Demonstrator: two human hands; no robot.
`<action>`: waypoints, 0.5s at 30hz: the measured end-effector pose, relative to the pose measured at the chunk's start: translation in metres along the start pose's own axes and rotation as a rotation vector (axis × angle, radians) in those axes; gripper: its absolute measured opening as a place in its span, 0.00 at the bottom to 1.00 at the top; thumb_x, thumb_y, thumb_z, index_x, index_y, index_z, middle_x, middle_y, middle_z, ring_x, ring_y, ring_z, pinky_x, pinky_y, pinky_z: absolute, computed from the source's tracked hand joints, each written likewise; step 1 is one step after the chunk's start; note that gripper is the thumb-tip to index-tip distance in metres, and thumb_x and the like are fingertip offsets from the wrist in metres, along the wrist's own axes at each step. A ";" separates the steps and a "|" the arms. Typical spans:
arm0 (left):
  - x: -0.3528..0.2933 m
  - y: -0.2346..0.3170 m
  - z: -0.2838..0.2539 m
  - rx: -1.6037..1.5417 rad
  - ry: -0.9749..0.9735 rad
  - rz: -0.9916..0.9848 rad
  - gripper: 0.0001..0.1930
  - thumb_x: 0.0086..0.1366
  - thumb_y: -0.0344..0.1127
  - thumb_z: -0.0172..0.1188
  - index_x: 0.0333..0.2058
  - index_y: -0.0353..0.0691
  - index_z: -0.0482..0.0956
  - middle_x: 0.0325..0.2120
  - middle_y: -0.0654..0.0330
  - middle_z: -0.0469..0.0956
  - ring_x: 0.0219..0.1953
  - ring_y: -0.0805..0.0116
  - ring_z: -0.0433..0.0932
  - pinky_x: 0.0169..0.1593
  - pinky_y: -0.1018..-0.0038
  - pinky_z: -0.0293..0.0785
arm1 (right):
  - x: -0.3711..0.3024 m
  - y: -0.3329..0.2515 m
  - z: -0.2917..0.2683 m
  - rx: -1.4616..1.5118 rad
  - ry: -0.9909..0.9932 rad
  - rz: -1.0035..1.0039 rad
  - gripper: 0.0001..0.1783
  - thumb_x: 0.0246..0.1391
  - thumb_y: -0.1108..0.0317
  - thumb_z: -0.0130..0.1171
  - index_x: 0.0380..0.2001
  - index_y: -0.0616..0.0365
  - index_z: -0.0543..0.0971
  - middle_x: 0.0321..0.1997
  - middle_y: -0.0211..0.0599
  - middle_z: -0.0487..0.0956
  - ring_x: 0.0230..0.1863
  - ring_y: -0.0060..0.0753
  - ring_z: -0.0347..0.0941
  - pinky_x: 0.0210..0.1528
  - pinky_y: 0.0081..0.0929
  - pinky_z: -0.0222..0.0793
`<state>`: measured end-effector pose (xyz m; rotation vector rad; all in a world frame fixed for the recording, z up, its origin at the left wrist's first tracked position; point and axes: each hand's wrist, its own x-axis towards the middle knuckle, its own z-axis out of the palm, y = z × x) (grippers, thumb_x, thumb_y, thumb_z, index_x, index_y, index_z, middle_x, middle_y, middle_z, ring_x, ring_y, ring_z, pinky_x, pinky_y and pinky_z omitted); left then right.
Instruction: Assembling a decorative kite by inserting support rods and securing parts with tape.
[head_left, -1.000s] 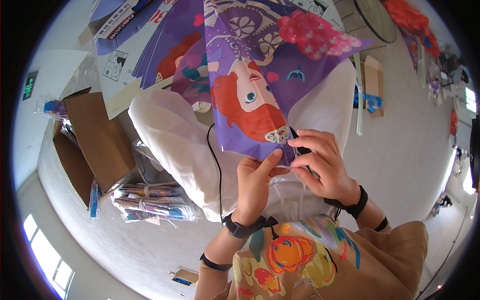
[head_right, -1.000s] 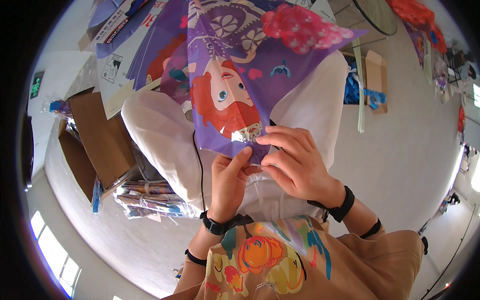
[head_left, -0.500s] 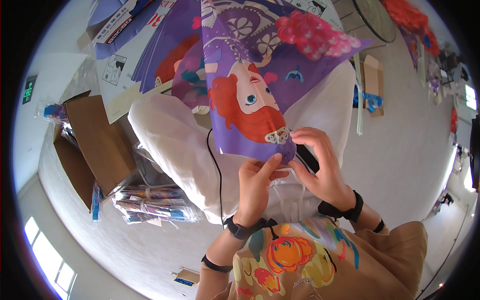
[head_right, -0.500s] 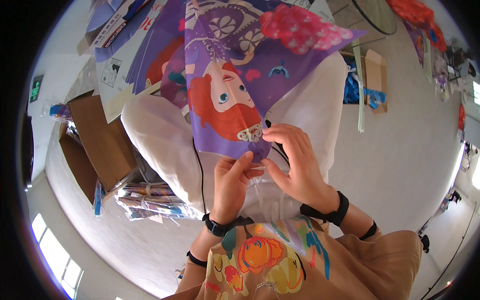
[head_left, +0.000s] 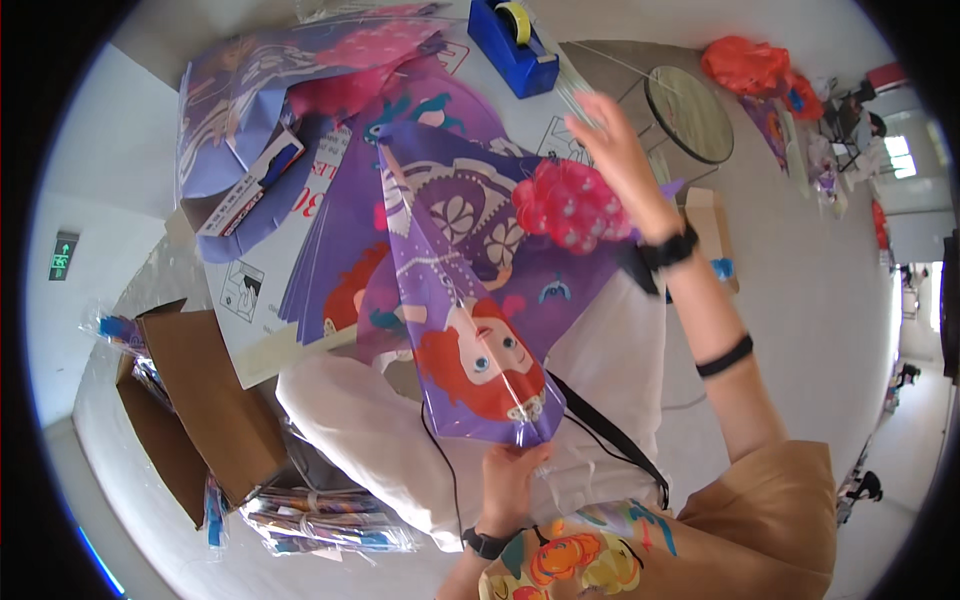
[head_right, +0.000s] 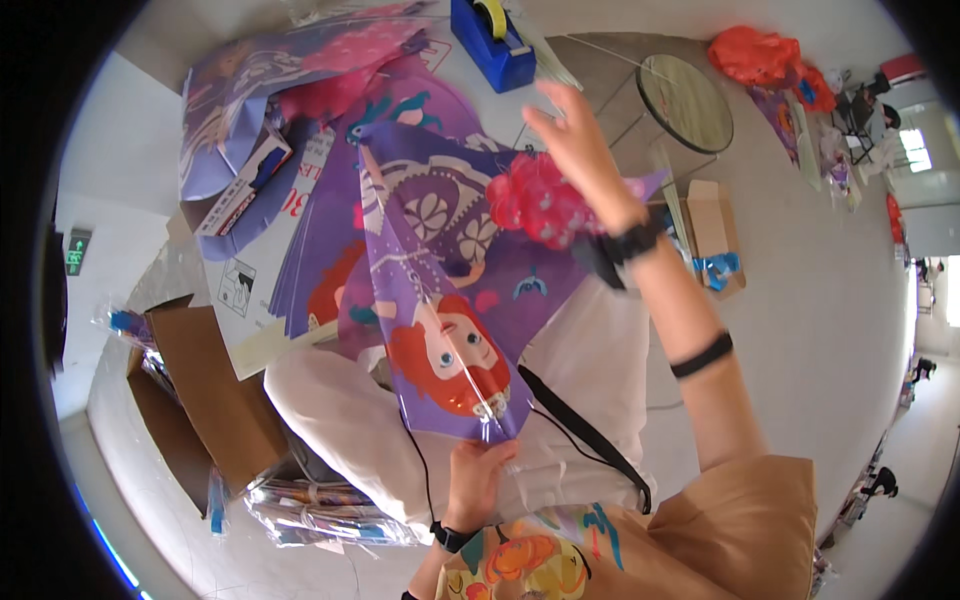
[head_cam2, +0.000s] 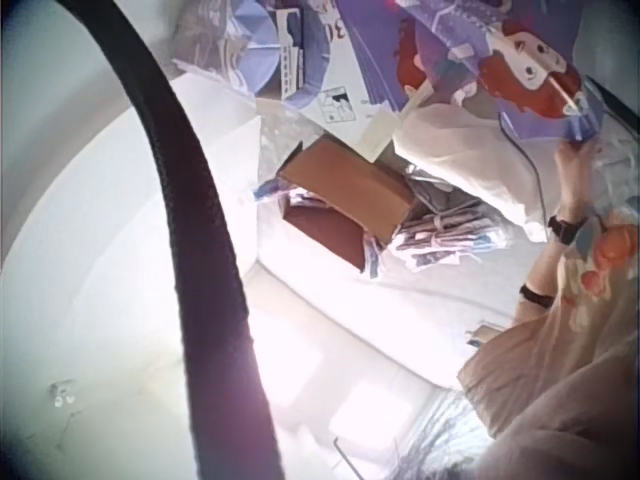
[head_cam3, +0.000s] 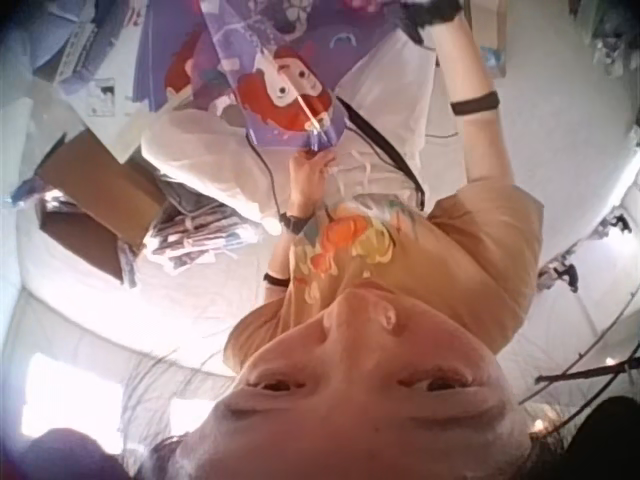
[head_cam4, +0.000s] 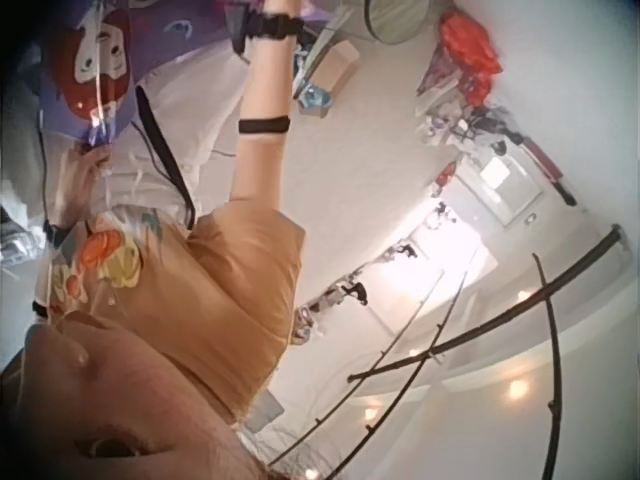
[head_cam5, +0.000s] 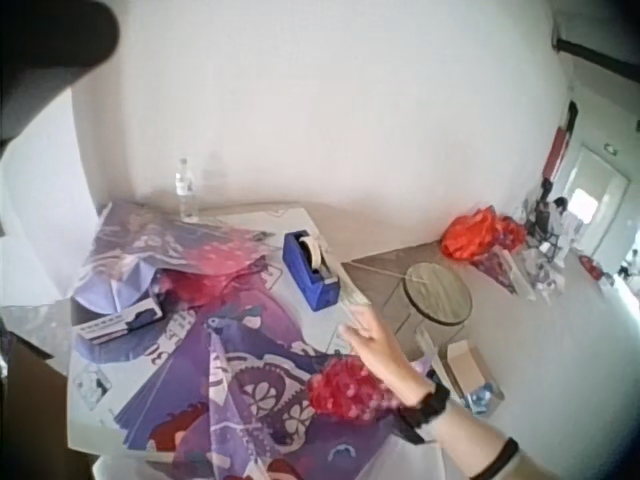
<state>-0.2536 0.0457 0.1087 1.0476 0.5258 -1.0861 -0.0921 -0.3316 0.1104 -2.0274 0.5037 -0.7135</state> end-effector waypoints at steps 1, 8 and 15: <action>0.001 0.001 0.002 -0.029 -0.012 -0.066 0.15 0.56 0.16 0.62 0.44 0.31 0.76 0.36 0.60 0.79 0.34 0.72 0.77 0.41 0.76 0.74 | 0.041 0.018 0.001 -0.058 0.035 -0.033 0.27 0.59 0.54 0.61 0.52 0.62 0.73 0.55 0.44 0.76 0.56 0.36 0.72 0.56 0.32 0.67; 0.005 0.014 0.006 -0.047 -0.084 -0.097 0.15 0.59 0.18 0.60 0.46 0.31 0.75 0.36 0.57 0.80 0.36 0.66 0.80 0.42 0.71 0.77 | 0.173 0.084 0.008 -0.168 -0.123 0.313 0.23 0.59 0.50 0.60 0.40 0.63 0.82 0.41 0.42 0.82 0.50 0.32 0.75 0.55 0.30 0.65; 0.007 0.019 -0.001 -0.083 -0.046 -0.124 0.14 0.60 0.18 0.61 0.45 0.31 0.76 0.36 0.56 0.81 0.36 0.66 0.80 0.42 0.71 0.77 | 0.174 0.057 0.022 0.131 -0.085 0.572 0.10 0.53 0.69 0.65 0.31 0.67 0.83 0.32 0.38 0.82 0.40 0.32 0.78 0.44 0.27 0.70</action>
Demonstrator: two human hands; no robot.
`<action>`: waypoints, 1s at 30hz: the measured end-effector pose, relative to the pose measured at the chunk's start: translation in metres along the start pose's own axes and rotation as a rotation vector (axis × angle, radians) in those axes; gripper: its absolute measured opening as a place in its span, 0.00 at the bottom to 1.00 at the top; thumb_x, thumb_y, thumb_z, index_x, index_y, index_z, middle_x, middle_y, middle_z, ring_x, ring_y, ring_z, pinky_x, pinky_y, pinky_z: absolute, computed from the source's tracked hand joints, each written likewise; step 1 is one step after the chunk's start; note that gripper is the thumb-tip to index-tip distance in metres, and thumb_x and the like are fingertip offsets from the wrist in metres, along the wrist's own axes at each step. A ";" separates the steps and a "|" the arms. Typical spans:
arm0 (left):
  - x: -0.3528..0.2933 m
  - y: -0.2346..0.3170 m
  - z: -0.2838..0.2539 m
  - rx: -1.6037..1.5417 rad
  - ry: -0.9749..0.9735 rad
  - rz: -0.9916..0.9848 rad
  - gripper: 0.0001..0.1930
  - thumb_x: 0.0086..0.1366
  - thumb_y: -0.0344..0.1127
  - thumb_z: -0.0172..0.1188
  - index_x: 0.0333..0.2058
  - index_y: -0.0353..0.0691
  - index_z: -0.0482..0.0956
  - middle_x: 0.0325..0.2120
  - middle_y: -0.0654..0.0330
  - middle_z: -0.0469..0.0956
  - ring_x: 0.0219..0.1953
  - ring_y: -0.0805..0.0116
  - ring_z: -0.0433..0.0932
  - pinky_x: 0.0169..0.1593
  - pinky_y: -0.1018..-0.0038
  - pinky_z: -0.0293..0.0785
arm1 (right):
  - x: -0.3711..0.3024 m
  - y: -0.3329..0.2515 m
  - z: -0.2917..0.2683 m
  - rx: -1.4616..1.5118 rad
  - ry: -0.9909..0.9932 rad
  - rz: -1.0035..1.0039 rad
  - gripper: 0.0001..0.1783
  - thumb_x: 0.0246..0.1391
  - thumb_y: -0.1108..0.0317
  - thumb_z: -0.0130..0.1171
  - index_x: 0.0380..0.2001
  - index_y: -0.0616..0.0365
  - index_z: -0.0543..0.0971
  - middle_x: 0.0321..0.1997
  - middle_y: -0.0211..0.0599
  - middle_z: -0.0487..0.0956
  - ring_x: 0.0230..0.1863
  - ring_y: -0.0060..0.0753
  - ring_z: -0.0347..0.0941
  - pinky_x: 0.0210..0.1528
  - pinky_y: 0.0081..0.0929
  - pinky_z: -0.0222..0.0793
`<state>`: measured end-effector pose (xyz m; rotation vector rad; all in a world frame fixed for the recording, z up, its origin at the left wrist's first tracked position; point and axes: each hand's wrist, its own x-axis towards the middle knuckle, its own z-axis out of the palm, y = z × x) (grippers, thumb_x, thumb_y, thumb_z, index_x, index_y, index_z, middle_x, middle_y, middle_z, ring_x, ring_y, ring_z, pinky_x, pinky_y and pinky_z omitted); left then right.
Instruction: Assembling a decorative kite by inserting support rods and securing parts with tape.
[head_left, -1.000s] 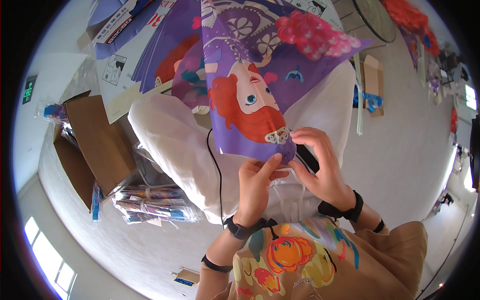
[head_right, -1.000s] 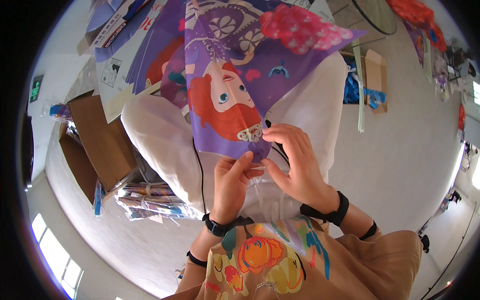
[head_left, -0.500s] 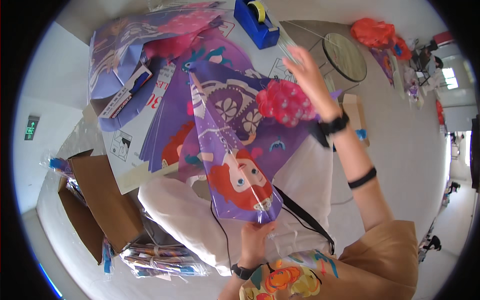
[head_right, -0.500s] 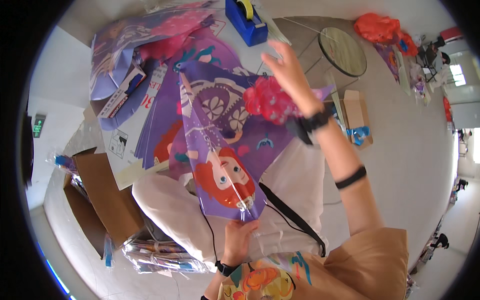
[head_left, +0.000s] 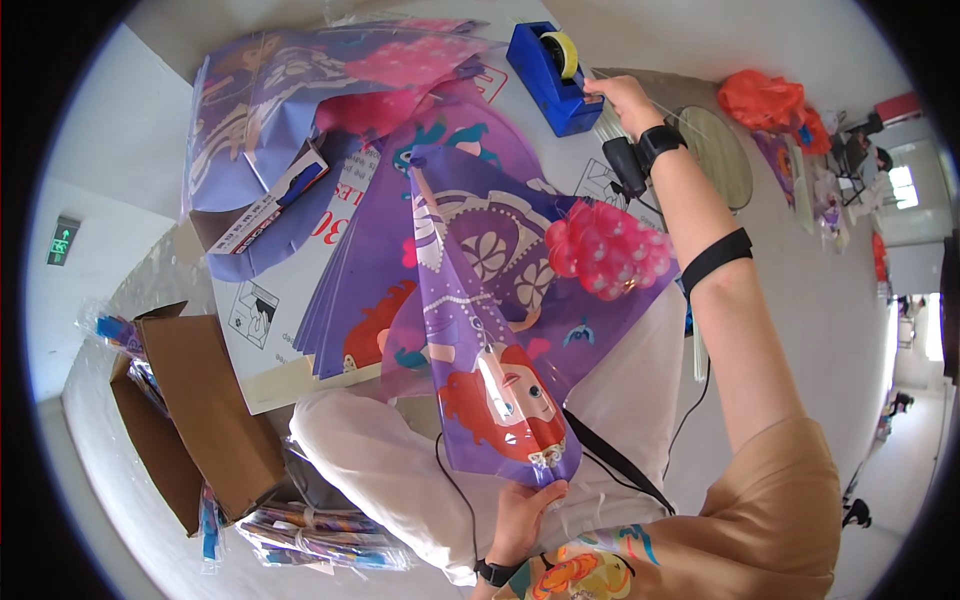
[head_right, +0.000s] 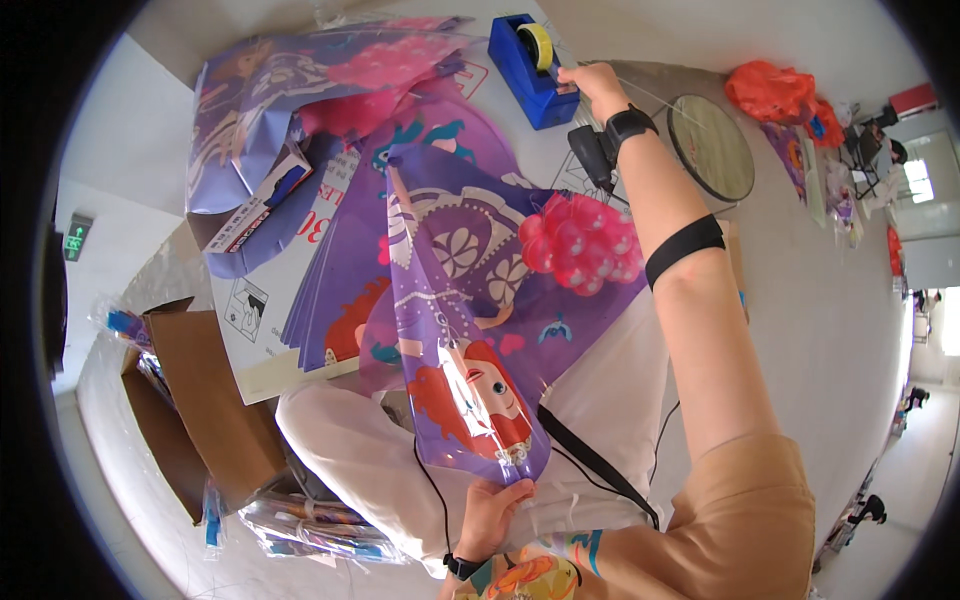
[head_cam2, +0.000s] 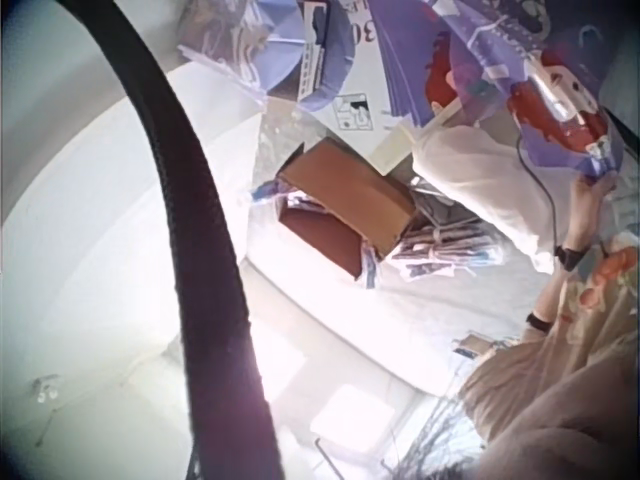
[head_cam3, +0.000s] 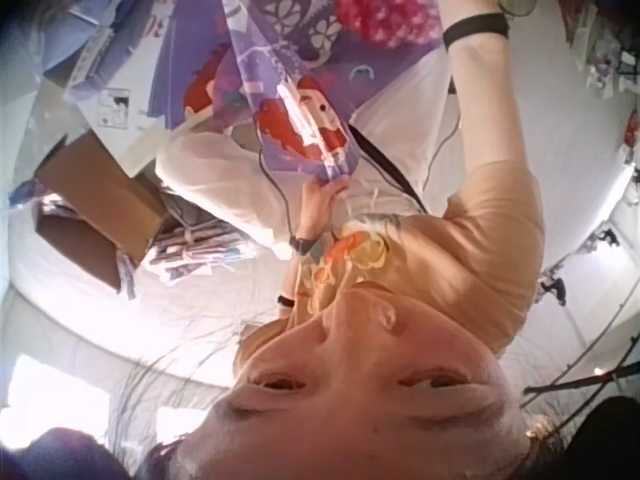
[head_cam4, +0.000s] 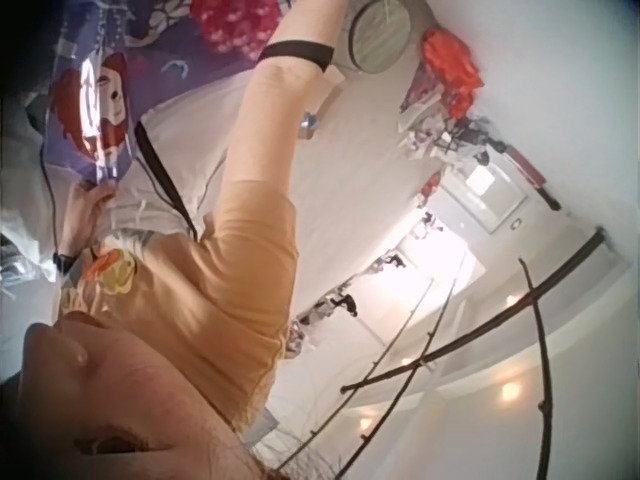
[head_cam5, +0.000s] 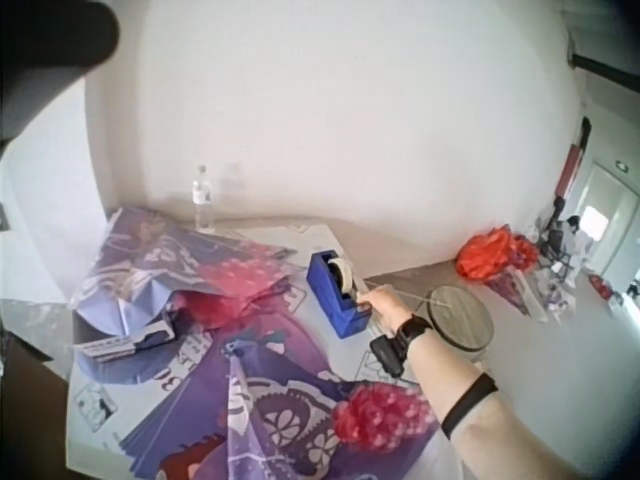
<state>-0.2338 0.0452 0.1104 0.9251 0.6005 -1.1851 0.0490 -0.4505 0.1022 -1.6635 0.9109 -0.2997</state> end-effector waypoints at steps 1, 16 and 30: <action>0.001 -0.001 -0.001 -0.001 0.004 -0.002 0.14 0.60 0.18 0.61 0.45 0.31 0.76 0.36 0.56 0.81 0.36 0.66 0.80 0.42 0.71 0.77 | -0.002 0.000 0.004 0.059 0.053 -0.067 0.12 0.53 0.68 0.65 0.32 0.68 0.83 0.34 0.40 0.82 0.40 0.32 0.77 0.44 0.28 0.70; -0.003 -0.003 0.004 0.008 -0.030 0.003 0.15 0.61 0.21 0.60 0.47 0.34 0.75 0.37 0.58 0.81 0.37 0.66 0.81 0.43 0.71 0.77 | -0.023 0.047 -0.019 0.016 0.035 -0.007 0.14 0.50 0.62 0.69 0.32 0.64 0.82 0.32 0.33 0.80 0.34 0.25 0.72 0.36 0.28 0.65; 0.000 -0.010 0.010 -0.095 0.026 0.202 0.11 0.70 0.33 0.54 0.45 0.33 0.77 0.43 0.58 0.81 0.43 0.69 0.80 0.47 0.68 0.76 | -0.284 0.032 0.014 0.211 -0.366 -0.131 0.10 0.62 0.62 0.57 0.40 0.57 0.77 0.40 0.28 0.81 0.42 0.17 0.75 0.41 0.18 0.67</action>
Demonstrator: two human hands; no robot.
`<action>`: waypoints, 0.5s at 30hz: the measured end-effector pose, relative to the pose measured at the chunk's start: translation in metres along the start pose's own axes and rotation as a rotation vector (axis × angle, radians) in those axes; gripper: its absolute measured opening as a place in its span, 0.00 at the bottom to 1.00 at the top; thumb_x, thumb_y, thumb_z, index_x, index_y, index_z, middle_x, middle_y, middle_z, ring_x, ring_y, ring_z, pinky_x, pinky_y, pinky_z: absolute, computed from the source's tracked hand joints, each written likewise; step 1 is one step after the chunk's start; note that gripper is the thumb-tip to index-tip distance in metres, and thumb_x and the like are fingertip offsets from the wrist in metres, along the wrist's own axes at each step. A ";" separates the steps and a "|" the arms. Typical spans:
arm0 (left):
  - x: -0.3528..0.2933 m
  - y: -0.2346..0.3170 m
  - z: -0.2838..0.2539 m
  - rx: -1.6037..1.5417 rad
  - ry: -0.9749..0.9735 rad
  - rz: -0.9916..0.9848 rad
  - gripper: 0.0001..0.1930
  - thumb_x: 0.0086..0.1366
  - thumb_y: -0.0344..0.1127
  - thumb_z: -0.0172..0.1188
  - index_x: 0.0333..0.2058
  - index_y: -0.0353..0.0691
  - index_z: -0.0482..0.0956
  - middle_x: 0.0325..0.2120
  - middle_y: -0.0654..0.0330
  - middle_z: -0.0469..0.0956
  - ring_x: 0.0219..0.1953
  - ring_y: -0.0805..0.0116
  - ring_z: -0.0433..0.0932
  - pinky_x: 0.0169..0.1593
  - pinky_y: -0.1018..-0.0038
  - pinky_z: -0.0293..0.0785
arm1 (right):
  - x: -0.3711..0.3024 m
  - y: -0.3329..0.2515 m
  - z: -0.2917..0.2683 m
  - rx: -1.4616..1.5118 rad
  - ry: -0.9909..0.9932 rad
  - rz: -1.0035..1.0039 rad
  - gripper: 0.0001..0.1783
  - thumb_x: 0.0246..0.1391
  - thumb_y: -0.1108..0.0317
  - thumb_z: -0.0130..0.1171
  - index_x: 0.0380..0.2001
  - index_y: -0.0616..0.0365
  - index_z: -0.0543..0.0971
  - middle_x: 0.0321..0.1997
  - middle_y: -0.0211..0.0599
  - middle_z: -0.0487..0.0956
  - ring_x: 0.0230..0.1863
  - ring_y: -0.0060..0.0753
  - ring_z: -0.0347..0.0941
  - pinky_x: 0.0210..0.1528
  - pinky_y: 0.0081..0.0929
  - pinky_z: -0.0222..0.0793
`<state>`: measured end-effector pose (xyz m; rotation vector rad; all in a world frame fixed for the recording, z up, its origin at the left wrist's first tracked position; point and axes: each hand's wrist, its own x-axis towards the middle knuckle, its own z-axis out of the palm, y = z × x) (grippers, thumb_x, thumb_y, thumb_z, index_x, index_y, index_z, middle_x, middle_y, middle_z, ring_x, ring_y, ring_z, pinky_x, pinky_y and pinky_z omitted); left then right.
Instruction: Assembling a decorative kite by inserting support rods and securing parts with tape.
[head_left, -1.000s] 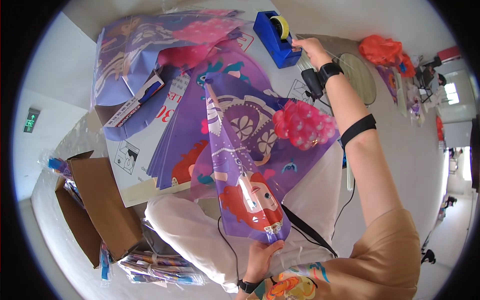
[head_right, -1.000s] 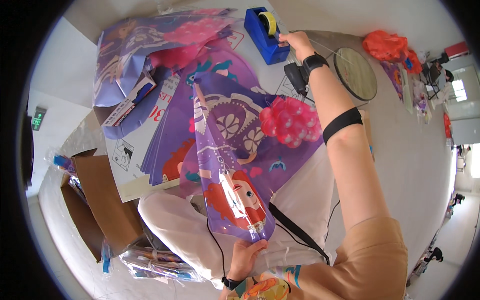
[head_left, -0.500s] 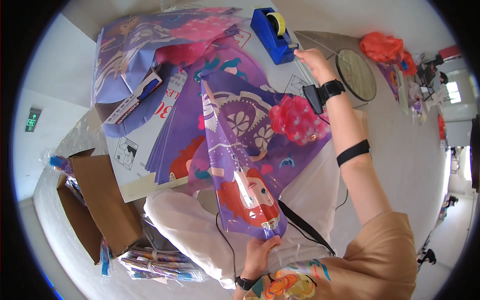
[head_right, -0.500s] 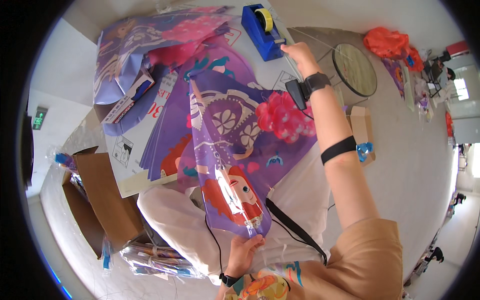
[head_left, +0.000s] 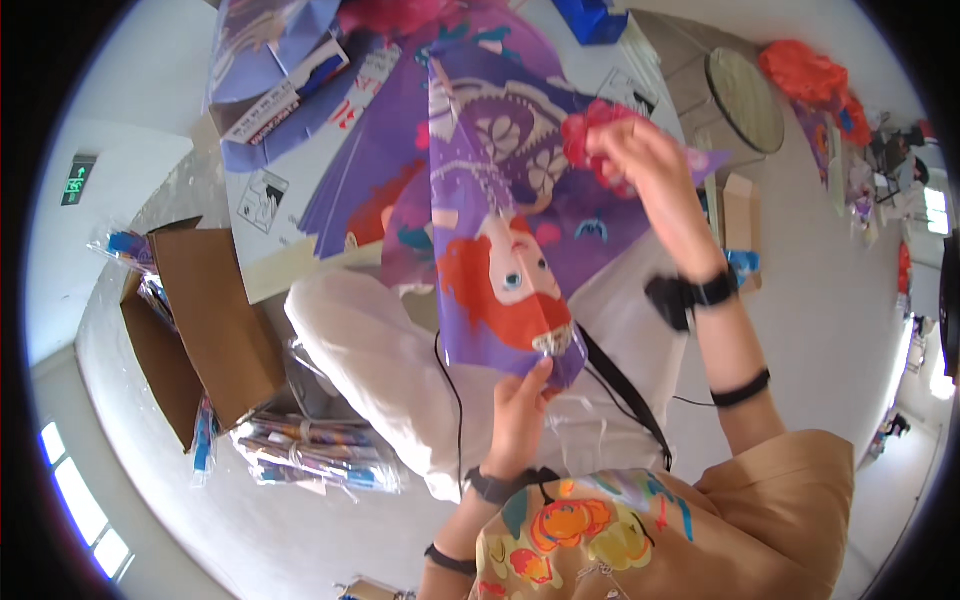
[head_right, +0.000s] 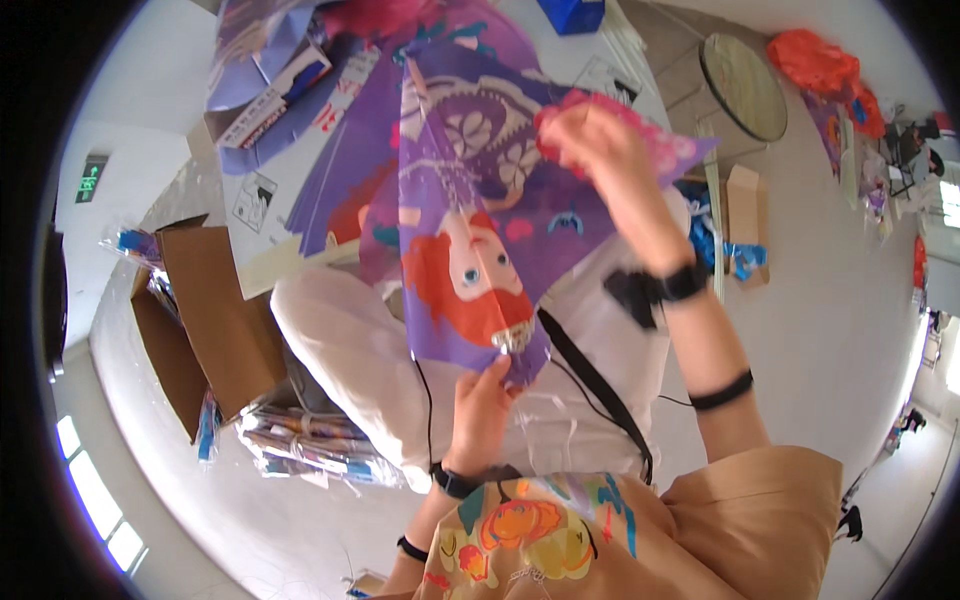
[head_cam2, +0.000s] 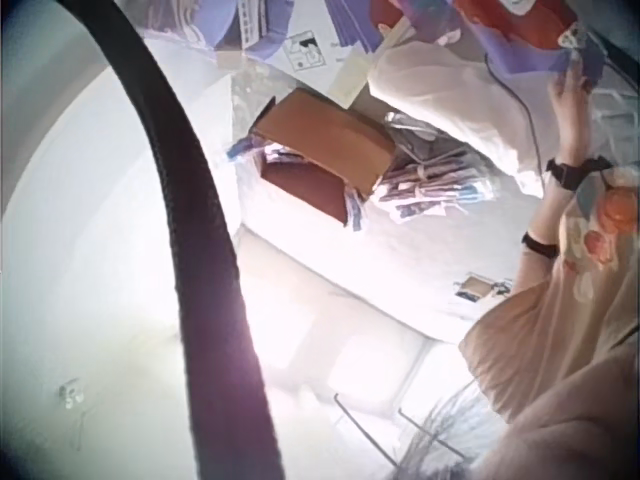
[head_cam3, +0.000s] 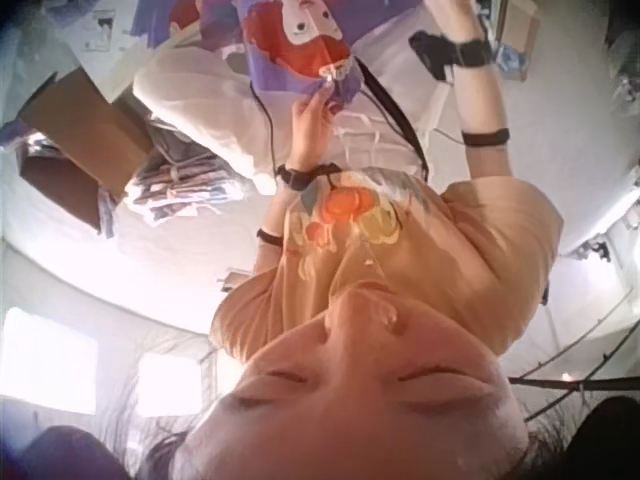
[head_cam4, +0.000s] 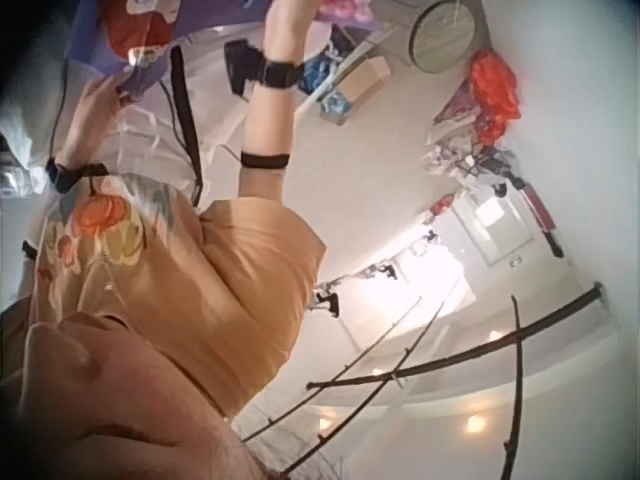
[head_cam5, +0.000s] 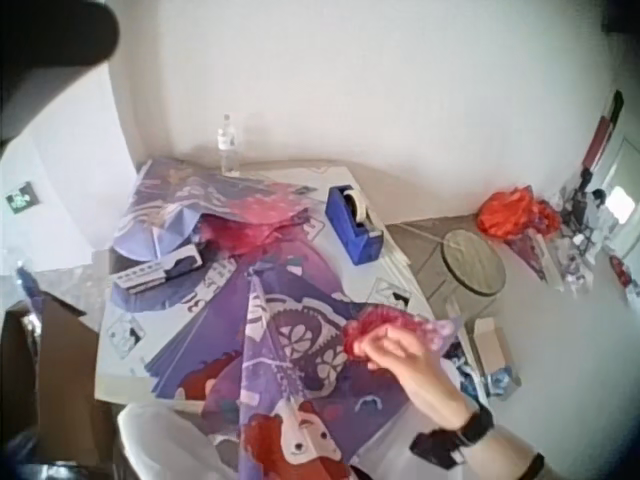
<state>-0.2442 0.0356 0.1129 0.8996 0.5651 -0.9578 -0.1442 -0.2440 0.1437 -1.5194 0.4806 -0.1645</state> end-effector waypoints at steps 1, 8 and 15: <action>0.004 0.000 0.003 0.013 -0.007 0.002 0.11 0.70 0.34 0.55 0.44 0.33 0.78 0.42 0.61 0.81 0.41 0.73 0.79 0.46 0.71 0.75 | -0.039 -0.005 0.013 0.040 -0.078 -0.052 0.08 0.62 0.64 0.57 0.39 0.56 0.75 0.37 0.27 0.80 0.41 0.16 0.74 0.40 0.16 0.66; 0.016 -0.010 0.019 -0.014 -0.083 -0.006 0.13 0.72 0.36 0.52 0.48 0.34 0.76 0.42 0.61 0.80 0.42 0.73 0.79 0.45 0.72 0.75 | -0.189 0.006 0.038 0.216 0.002 0.404 0.19 0.58 0.77 0.60 0.51 0.62 0.68 0.32 0.31 0.76 0.33 0.16 0.73 0.36 0.15 0.70; 0.016 -0.016 0.013 -0.006 -0.079 -0.027 0.13 0.72 0.37 0.52 0.46 0.33 0.77 0.40 0.61 0.81 0.40 0.72 0.79 0.43 0.72 0.75 | -0.216 0.035 0.053 0.219 0.260 0.520 0.17 0.56 0.77 0.63 0.42 0.60 0.64 0.31 0.36 0.78 0.31 0.20 0.76 0.34 0.15 0.71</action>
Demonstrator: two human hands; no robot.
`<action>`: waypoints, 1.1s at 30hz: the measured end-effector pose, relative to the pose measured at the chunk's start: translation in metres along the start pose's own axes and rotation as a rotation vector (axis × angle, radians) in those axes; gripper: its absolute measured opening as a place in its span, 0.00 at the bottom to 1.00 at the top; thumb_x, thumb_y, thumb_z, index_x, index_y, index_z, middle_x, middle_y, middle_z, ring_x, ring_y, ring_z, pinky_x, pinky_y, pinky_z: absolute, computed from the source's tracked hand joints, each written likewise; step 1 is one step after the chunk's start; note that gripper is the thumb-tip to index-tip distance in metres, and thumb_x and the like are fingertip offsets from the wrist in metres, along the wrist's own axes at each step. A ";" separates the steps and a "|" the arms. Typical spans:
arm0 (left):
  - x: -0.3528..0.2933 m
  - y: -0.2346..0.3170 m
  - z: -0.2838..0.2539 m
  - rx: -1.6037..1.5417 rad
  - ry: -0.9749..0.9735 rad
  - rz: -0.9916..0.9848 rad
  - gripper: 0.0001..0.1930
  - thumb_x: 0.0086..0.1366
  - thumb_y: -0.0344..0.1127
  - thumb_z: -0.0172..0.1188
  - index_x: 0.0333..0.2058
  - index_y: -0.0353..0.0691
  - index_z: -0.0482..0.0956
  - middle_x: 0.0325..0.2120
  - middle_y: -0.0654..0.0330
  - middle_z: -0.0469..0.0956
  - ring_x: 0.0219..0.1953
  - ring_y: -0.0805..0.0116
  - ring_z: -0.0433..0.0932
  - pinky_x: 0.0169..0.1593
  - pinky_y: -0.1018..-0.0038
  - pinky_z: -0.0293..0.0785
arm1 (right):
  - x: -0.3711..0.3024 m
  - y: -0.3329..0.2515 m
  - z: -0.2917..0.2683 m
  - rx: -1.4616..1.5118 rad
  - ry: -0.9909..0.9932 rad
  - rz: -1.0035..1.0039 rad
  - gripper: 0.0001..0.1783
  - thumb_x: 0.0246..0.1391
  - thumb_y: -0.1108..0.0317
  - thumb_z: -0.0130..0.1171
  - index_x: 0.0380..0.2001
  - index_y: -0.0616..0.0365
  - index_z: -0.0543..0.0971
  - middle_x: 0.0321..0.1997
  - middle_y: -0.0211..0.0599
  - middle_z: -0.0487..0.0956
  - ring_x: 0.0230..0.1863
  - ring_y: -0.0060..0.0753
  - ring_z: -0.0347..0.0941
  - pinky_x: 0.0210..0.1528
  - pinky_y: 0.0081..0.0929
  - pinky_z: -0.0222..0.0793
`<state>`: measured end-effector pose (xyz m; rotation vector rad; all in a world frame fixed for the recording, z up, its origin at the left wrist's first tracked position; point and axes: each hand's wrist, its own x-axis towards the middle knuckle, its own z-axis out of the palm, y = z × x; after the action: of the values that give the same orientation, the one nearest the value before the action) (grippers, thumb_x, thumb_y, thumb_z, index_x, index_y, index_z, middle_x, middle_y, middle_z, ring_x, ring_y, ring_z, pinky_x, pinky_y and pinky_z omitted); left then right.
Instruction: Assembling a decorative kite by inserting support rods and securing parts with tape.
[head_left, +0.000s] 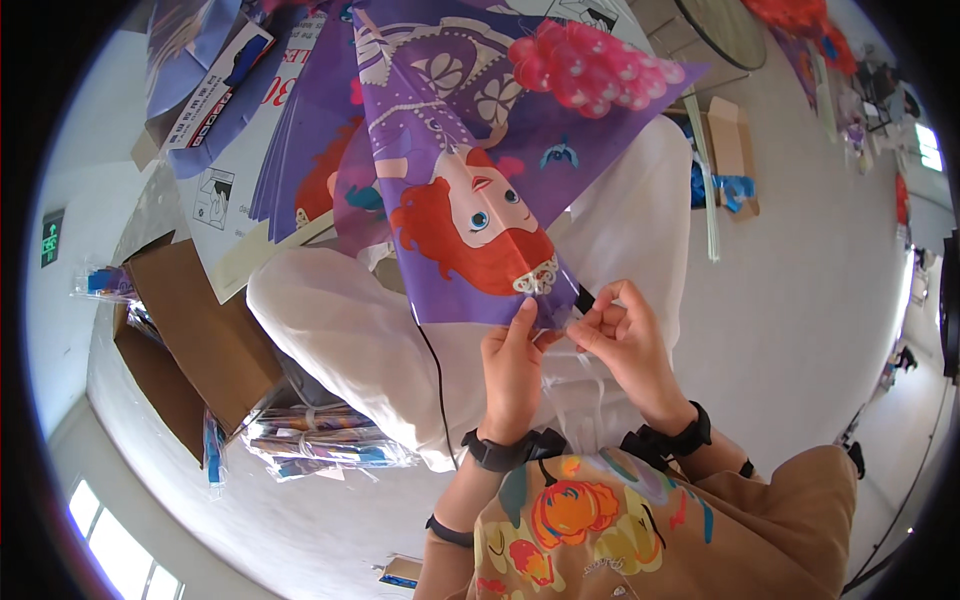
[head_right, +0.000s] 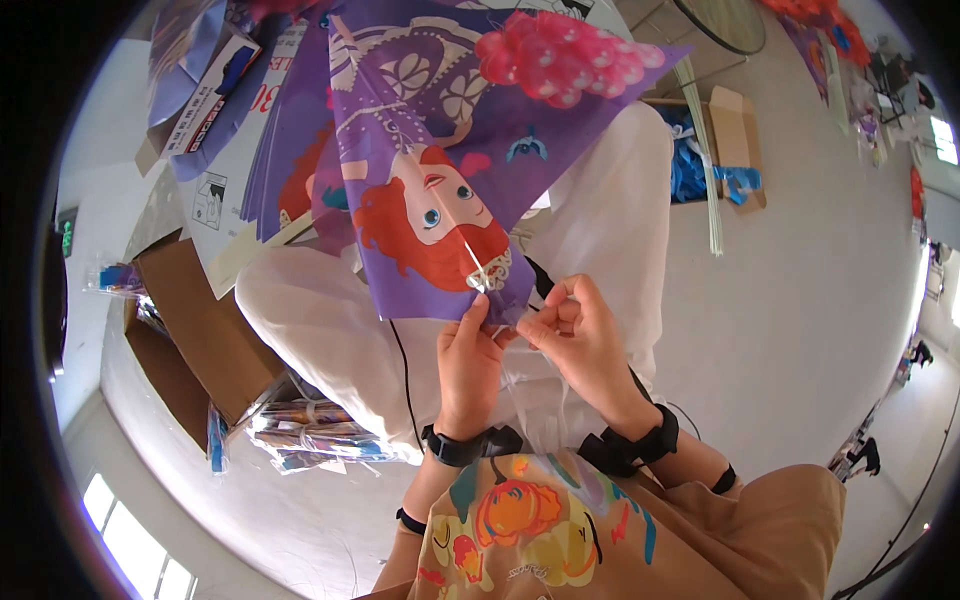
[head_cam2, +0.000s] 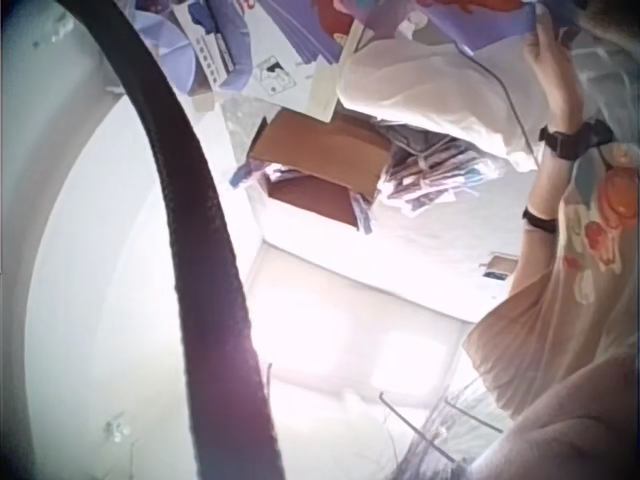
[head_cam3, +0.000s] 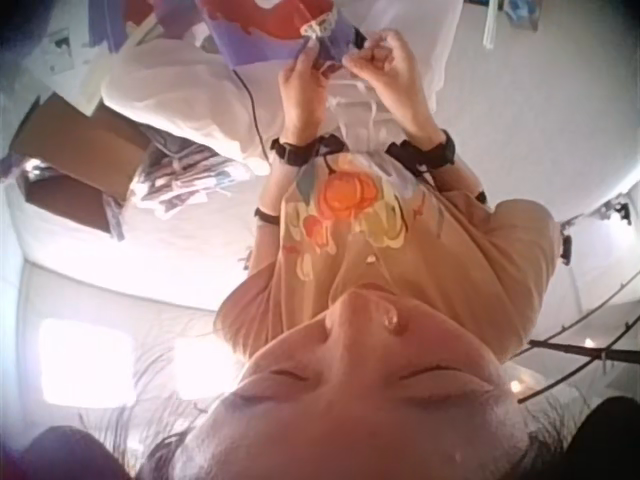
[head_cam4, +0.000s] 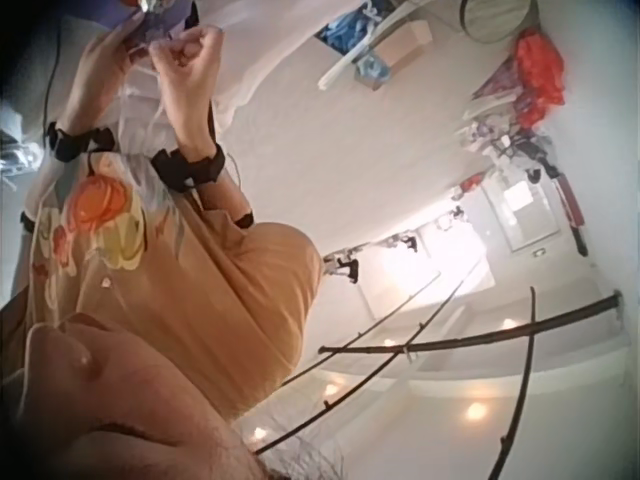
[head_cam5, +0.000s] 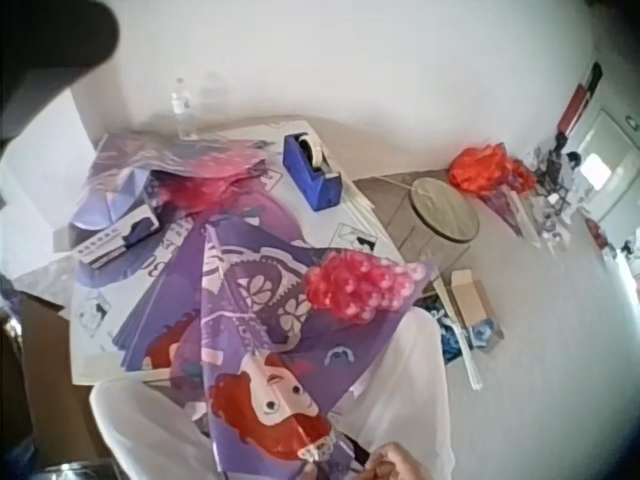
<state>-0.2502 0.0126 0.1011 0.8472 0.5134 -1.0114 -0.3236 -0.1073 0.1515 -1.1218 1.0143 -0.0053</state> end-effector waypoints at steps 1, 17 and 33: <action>0.001 0.000 -0.001 -0.005 0.010 0.006 0.13 0.72 0.37 0.52 0.45 0.34 0.78 0.39 0.61 0.82 0.40 0.73 0.80 0.43 0.73 0.75 | -0.001 0.001 0.000 -0.014 -0.005 -0.004 0.17 0.56 0.77 0.63 0.39 0.59 0.64 0.31 0.36 0.78 0.31 0.20 0.76 0.34 0.15 0.70; 0.003 -0.001 0.002 -0.029 -0.002 0.002 0.11 0.71 0.35 0.55 0.43 0.35 0.80 0.38 0.61 0.82 0.39 0.73 0.80 0.43 0.74 0.77 | 0.002 0.003 0.007 0.035 0.074 0.065 0.16 0.55 0.79 0.62 0.34 0.59 0.63 0.28 0.36 0.78 0.30 0.21 0.75 0.31 0.18 0.70; 0.002 0.004 0.016 0.192 0.136 0.076 0.05 0.59 0.24 0.65 0.36 0.35 0.82 0.30 0.66 0.81 0.32 0.79 0.76 0.37 0.79 0.70 | -0.007 -0.001 -0.001 0.006 0.029 0.194 0.11 0.58 0.71 0.60 0.35 0.58 0.67 0.38 0.41 0.83 0.30 0.22 0.77 0.28 0.16 0.65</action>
<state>-0.2460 0.0001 0.1103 1.1044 0.5009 -0.9477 -0.3280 -0.1053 0.1573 -1.0163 1.1445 0.1311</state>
